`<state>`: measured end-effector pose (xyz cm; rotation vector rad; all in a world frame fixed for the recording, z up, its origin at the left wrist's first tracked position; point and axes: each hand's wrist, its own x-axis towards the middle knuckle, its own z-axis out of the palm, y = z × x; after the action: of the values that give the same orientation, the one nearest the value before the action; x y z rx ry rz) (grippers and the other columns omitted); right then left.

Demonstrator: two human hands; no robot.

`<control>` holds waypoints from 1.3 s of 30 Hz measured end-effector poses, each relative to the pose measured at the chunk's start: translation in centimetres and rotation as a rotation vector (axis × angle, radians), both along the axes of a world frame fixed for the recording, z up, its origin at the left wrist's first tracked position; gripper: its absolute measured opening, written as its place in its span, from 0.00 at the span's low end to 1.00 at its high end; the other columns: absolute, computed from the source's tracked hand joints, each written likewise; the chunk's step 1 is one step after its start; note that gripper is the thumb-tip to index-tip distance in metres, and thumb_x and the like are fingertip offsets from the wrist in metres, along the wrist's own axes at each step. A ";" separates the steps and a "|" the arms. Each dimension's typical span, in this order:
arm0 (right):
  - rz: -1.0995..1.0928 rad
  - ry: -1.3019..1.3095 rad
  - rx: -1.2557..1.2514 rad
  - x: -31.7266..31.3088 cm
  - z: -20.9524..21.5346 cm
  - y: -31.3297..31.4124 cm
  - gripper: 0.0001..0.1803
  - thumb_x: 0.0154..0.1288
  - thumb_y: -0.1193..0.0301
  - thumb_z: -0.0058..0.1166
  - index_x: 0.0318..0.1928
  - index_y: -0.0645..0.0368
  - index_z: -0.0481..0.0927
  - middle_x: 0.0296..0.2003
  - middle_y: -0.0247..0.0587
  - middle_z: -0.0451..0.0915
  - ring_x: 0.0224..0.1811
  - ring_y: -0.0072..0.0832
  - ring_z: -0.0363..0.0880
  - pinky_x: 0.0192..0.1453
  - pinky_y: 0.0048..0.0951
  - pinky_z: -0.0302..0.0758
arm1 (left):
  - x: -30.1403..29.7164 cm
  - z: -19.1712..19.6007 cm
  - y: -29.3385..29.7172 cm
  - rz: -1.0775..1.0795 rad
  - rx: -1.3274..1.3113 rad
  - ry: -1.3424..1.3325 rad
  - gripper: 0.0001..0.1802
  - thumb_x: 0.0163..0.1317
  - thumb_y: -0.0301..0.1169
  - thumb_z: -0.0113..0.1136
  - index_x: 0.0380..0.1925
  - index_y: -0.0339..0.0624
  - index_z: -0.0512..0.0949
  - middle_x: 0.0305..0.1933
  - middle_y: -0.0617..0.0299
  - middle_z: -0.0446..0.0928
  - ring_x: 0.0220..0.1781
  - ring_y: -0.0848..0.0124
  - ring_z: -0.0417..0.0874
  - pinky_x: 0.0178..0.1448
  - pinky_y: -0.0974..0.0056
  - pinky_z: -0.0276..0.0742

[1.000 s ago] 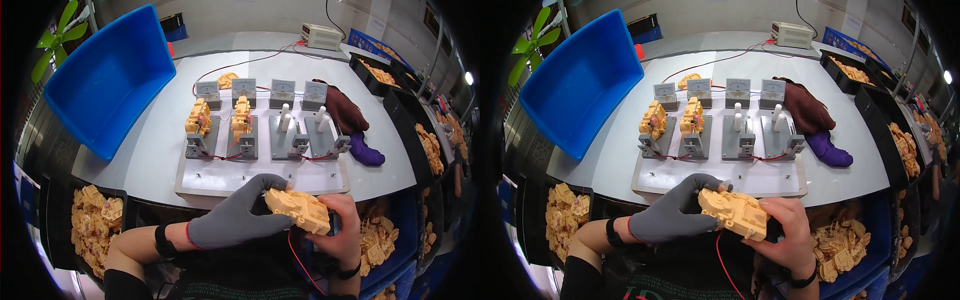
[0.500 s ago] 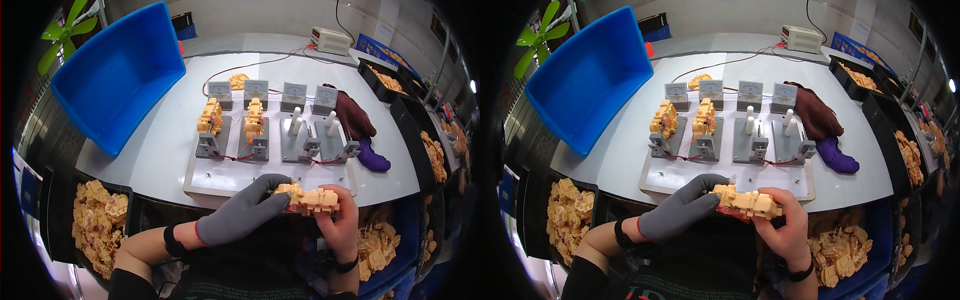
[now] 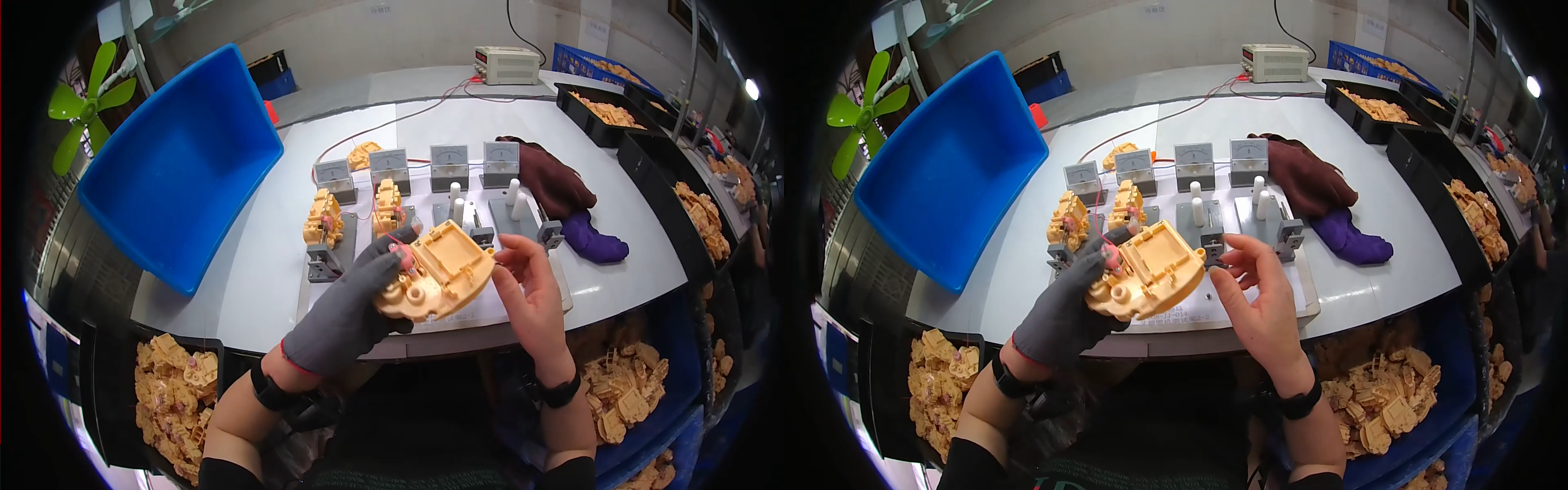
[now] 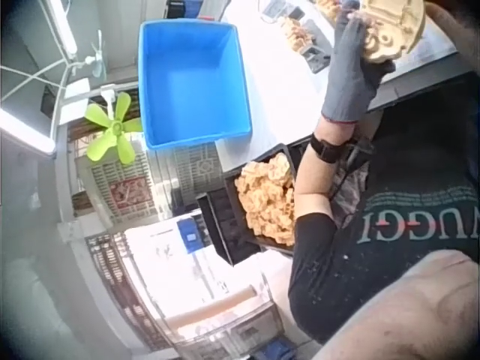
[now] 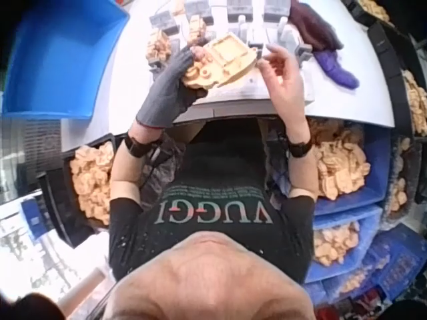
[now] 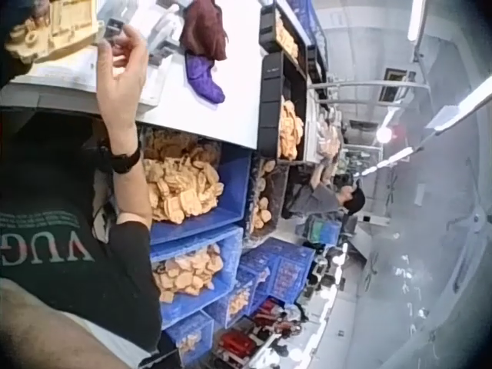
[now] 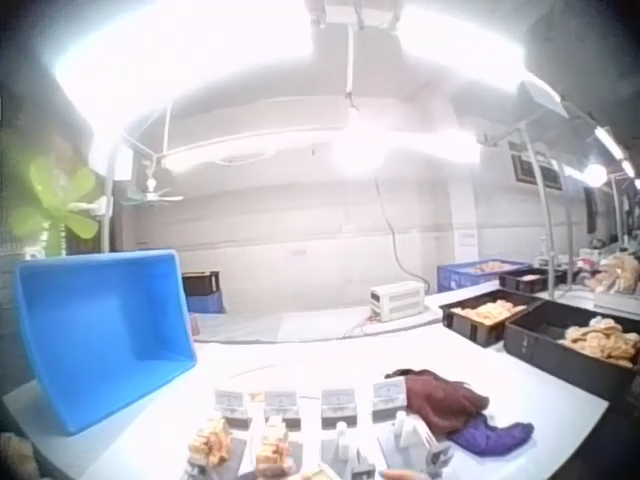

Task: Placing industrial plastic components into a testing fixture and moving bins of parts.

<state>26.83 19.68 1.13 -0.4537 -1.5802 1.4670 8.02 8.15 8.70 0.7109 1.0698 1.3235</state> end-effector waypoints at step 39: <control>-0.196 -0.082 0.298 -0.8 -1.8 0.7 0.12 0.57 0.75 0.60 0.42 0.59 0.75 0.32 0.34 0.76 0.31 0.22 0.73 0.38 0.23 0.72 | -1.0 2.2 12.9 -0.059 0.118 1.554 0.32 0.64 0.47 0.51 0.60 0.34 0.64 0.47 0.40 0.77 0.48 0.56 0.81 0.53 0.62 0.74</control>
<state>26.08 20.42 -0.65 -0.4830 -1.7323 1.0563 7.06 21.08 10.85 1.9559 2.1030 0.5887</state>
